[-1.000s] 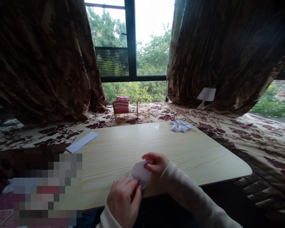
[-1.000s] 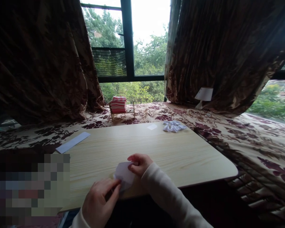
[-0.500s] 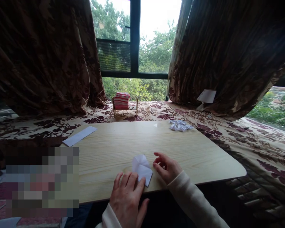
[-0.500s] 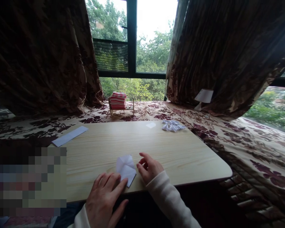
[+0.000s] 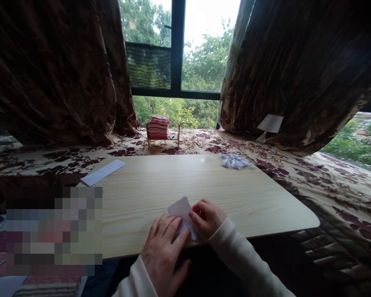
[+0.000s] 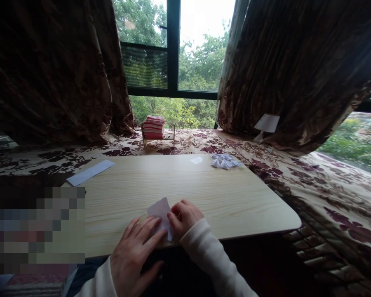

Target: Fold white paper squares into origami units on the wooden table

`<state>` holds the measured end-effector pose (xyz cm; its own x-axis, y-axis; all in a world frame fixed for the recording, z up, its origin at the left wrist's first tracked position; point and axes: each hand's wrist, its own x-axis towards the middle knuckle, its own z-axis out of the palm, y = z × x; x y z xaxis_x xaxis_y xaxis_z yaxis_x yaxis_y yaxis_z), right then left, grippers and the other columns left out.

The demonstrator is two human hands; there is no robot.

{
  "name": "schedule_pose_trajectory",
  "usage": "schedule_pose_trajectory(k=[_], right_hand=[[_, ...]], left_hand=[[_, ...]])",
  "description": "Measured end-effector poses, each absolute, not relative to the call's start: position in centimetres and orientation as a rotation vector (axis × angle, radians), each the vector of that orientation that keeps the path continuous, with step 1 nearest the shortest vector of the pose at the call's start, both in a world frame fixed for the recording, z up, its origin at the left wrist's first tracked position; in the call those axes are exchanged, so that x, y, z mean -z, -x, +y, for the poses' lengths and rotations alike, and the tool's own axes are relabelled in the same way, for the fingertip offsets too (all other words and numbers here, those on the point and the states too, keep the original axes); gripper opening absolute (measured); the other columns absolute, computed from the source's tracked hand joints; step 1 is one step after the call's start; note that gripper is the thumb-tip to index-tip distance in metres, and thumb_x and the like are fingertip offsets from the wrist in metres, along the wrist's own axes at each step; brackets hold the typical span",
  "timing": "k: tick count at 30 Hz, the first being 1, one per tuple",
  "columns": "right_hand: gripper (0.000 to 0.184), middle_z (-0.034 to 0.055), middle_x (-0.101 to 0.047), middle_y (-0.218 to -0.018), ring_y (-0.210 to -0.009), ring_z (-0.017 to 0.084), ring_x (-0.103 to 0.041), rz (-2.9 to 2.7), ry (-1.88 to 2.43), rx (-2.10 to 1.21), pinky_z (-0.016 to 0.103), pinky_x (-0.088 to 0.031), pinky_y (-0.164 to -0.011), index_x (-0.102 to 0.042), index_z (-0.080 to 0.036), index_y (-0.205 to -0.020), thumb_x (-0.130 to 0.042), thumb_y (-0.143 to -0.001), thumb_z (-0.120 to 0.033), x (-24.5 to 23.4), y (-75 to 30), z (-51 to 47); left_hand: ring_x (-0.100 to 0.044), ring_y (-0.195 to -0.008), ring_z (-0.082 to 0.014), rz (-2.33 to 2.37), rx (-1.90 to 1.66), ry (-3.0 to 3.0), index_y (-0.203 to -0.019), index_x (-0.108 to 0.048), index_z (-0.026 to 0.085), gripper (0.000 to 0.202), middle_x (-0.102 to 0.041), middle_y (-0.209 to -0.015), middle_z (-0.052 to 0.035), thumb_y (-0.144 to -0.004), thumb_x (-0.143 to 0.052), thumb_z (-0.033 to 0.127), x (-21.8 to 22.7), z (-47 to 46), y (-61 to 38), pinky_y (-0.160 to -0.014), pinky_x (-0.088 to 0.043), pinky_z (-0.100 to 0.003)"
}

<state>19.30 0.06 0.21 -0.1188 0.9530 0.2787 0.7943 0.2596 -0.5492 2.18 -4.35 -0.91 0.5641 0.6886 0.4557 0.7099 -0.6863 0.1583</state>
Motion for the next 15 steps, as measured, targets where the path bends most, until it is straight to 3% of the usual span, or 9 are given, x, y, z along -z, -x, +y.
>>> schedule_pose_trajectory(k=[4, 9, 15], right_hand=[[0.007, 0.0019, -0.054, -0.069, -0.059, 0.011, -0.05, -1.961, 1.478, -0.381, 0.023, -0.04, -0.057, -0.059, -0.016, -0.07, -0.052, -0.071, -0.019, 0.4, -19.6, -0.1], [0.009, 0.0023, -0.055, -0.071, -0.061, 0.012, -0.05, -1.986, 1.356, -0.344, 0.023, -0.041, -0.057, -0.06, -0.018, -0.073, -0.052, -0.07, -0.017, 1.1, -20.0, 0.1], [0.013, 0.0038, -0.057, -0.072, -0.066, 0.015, -0.053, -2.003, 1.321, -0.318, 0.025, -0.043, -0.061, -0.064, -0.018, -0.076, -0.053, -0.069, -0.015, 1.0, -19.5, 0.0]], left_hand=[[-0.04, -0.111, -0.0265, -1.273, 0.841, 2.764, -0.104, -0.056, 0.021, 0.043, -0.052, -0.12, -0.0069, -0.061, -0.059, 0.027, 0.3, -4.2, -2.3, -0.1, -0.017, -0.048], [-0.042, -0.108, -0.0272, -1.302, 0.847, 2.77, -0.111, -0.054, 0.021, 0.052, -0.055, -0.115, -0.0077, -0.063, -0.06, 0.04, 0.4, -3.5, -2.5, -0.101, -0.015, -0.049], [-0.041, -0.109, -0.0292, -1.308, 0.762, 2.751, -0.114, -0.053, 0.023, 0.057, -0.052, -0.119, -0.0096, -0.062, -0.06, 0.044, 0.7, -3.3, -2.7, -0.1, -0.014, -0.052]])
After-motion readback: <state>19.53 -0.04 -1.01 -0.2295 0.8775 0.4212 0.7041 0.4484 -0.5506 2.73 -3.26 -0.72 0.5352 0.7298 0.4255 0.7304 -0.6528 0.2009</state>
